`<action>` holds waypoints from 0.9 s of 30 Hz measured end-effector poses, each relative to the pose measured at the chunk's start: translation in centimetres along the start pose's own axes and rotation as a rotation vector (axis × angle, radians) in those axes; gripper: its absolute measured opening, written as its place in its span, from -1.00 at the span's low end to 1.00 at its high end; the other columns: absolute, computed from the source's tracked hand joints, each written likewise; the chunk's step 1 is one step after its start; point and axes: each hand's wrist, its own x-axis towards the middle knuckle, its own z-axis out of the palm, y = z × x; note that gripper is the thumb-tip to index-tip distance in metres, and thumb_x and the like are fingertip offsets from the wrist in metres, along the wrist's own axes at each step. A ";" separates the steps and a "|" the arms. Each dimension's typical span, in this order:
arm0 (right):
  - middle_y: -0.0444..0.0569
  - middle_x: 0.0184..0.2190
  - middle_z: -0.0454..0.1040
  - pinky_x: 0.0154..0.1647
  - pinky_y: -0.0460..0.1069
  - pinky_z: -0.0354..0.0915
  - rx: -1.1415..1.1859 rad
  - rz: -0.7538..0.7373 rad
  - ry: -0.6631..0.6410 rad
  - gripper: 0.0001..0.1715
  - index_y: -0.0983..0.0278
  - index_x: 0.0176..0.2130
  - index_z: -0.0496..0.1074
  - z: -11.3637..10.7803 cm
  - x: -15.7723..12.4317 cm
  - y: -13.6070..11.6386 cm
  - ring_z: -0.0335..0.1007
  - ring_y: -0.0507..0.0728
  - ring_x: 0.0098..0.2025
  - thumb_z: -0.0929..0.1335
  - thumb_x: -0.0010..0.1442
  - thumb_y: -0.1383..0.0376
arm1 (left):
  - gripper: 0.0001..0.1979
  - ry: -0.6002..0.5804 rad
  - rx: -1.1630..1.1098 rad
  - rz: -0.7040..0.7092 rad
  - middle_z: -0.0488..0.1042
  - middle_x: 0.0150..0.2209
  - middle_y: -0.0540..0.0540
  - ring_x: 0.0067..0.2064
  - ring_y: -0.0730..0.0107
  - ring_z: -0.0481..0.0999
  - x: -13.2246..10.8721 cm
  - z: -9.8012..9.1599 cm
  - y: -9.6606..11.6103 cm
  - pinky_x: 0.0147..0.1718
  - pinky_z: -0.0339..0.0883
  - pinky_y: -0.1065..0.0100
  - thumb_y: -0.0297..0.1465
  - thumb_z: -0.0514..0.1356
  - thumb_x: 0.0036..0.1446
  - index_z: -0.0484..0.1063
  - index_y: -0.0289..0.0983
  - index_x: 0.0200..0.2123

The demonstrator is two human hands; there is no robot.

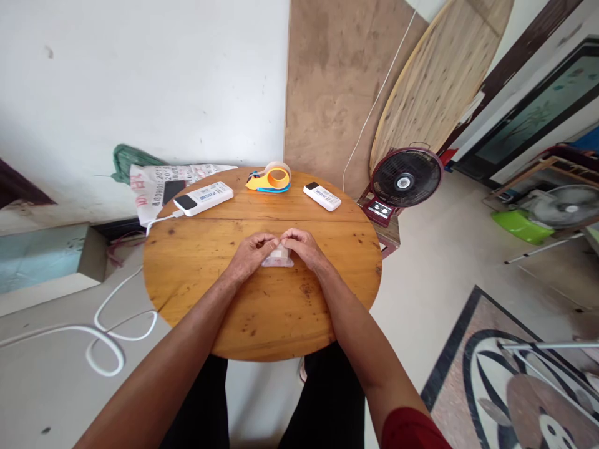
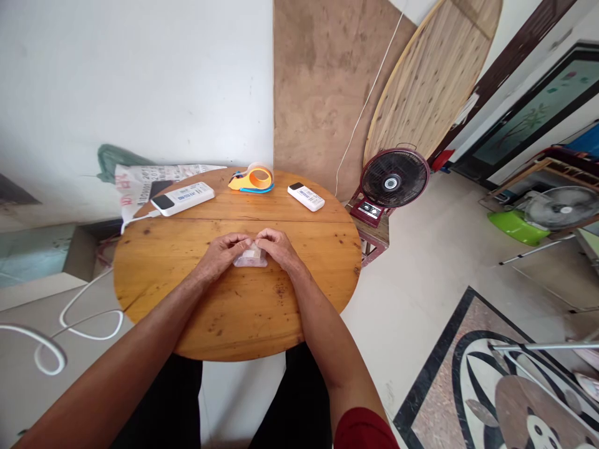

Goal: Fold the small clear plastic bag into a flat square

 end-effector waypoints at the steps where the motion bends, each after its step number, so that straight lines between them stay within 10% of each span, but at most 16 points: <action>1: -0.20 -0.53 0.35 -0.37 -0.11 0.16 0.008 0.000 -0.001 -0.84 0.28 -0.45 0.41 0.1 0.0 0.0 0.20 -0.02 -0.46 0.36 -0.05 0.22 | -0.59 0.017 -0.007 -0.002 0.46 -0.49 0.00 -0.48 0.45 0.34 0.1 0.1 0.0 -0.47 0.21 0.41 -0.07 0.30 -0.09 0.51 -0.32 -0.36; 20: -0.18 -0.50 0.39 -0.34 -0.09 0.15 0.017 -0.014 0.021 -0.82 0.28 -0.44 0.44 0.3 -0.1 -0.4 0.24 0.00 -0.42 0.34 0.03 0.21 | -0.70 0.130 -0.115 -0.061 0.43 -0.51 0.03 -0.49 0.48 0.31 0.2 0.9 -0.6 -0.48 0.19 0.42 -0.20 0.29 -0.13 0.45 -0.31 -0.39; 27: -0.11 -0.40 0.50 -0.17 -0.05 0.21 0.132 -0.006 0.100 -0.80 0.27 -0.46 0.49 0.1 0.2 -0.2 0.36 0.06 -0.28 0.34 0.03 0.20 | -0.70 0.376 -0.302 -0.086 0.46 -0.44 -0.04 -0.38 0.40 0.37 1.0 0.3 -0.8 -0.41 0.20 0.40 -0.23 0.31 -0.22 0.52 -0.31 -0.41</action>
